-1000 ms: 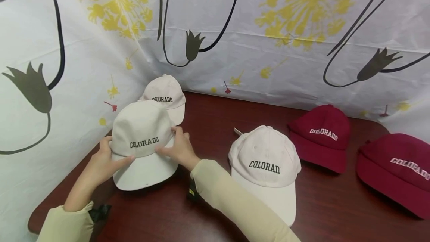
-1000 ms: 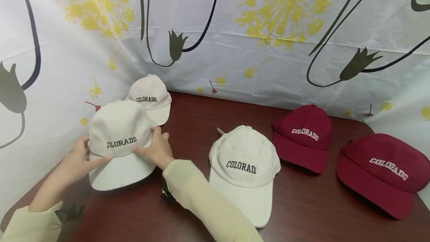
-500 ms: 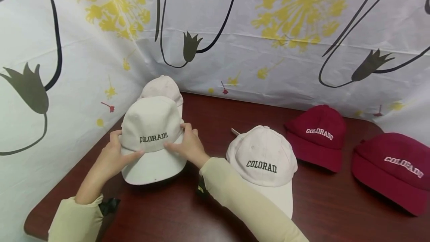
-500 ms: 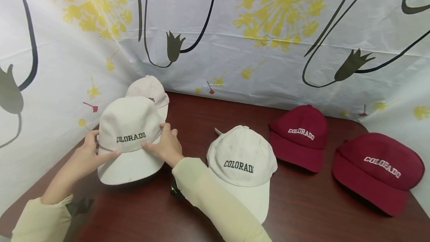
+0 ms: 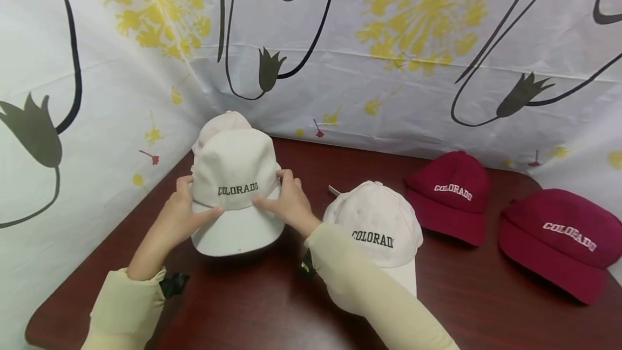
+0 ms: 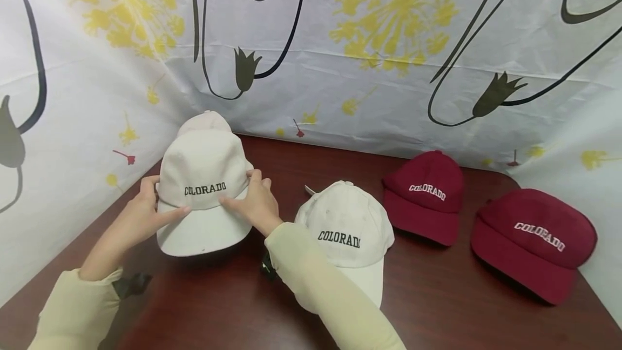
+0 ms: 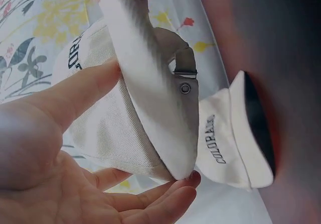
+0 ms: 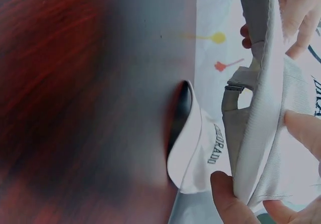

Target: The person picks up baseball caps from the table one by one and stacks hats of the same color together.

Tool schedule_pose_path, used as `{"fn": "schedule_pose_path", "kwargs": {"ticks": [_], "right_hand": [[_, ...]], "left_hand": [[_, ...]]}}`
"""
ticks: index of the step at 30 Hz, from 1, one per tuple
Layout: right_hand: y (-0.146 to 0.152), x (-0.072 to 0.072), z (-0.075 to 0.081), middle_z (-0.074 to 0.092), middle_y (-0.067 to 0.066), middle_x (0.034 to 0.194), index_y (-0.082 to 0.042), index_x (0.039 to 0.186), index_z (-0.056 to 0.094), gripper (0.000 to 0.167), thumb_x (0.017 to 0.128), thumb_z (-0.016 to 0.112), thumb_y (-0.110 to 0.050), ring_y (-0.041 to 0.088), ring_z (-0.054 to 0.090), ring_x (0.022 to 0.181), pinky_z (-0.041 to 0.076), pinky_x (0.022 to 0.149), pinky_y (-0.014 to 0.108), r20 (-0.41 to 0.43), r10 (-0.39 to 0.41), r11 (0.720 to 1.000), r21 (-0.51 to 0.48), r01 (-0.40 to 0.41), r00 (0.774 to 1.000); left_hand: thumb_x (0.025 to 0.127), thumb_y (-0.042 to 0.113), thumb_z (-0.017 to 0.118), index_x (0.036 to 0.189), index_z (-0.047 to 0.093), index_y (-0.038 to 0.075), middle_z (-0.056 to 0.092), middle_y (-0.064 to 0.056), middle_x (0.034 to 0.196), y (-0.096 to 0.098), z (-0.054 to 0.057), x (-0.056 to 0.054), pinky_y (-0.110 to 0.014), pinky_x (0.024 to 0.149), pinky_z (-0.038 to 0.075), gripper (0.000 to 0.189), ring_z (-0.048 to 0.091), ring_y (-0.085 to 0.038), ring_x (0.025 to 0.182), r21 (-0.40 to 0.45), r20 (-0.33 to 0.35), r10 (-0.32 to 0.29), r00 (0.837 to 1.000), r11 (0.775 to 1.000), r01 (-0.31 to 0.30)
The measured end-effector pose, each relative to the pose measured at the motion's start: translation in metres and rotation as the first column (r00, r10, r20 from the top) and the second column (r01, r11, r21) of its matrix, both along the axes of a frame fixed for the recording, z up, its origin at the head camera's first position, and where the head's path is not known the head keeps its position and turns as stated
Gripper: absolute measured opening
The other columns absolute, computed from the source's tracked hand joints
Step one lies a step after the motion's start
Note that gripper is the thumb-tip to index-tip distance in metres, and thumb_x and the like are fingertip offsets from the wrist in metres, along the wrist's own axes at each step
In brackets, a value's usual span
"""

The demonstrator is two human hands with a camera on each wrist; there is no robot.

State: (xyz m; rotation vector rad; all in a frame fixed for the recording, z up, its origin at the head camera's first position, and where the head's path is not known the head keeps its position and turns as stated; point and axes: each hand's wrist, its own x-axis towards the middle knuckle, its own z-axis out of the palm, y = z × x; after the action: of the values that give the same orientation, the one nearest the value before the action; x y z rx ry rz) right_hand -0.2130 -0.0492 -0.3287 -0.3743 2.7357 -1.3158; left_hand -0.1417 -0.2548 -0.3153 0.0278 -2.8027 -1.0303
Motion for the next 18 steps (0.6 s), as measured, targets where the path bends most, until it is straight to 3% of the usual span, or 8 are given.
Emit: {"fn": "schedule_pose_path", "kwargs": {"ticks": [7,18], "right_hand": [[0.013,-0.002,0.006,0.046,0.013,0.112,-0.01,0.13,0.037,0.074,0.074,0.074,-0.039,0.025,0.054,0.087,0.045,0.074,0.035,-0.009,-0.015,1.0,-0.014,0.015,1.0],[0.03,-0.004,0.016,0.045,0.014,0.114,-0.009,0.13,0.037,0.073,0.074,0.074,-0.038,0.026,0.054,0.087,0.045,0.075,0.036,-0.053,-0.046,0.999,-0.021,0.045,0.998]], "left_hand": [[0.077,0.024,0.073,0.129,0.018,-0.011,0.049,-0.039,0.101,0.013,0.007,-0.007,-0.055,0.076,0.039,0.083,0.05,-0.049,0.093,-0.019,-0.037,-0.012,0.999,1.0,0.012],[0.079,0.023,0.071,0.13,0.016,-0.012,0.047,-0.041,0.103,0.029,0.018,-0.015,-0.056,0.078,0.039,0.083,0.048,-0.05,0.097,-0.019,-0.048,-0.034,0.998,0.999,0.033]]}}
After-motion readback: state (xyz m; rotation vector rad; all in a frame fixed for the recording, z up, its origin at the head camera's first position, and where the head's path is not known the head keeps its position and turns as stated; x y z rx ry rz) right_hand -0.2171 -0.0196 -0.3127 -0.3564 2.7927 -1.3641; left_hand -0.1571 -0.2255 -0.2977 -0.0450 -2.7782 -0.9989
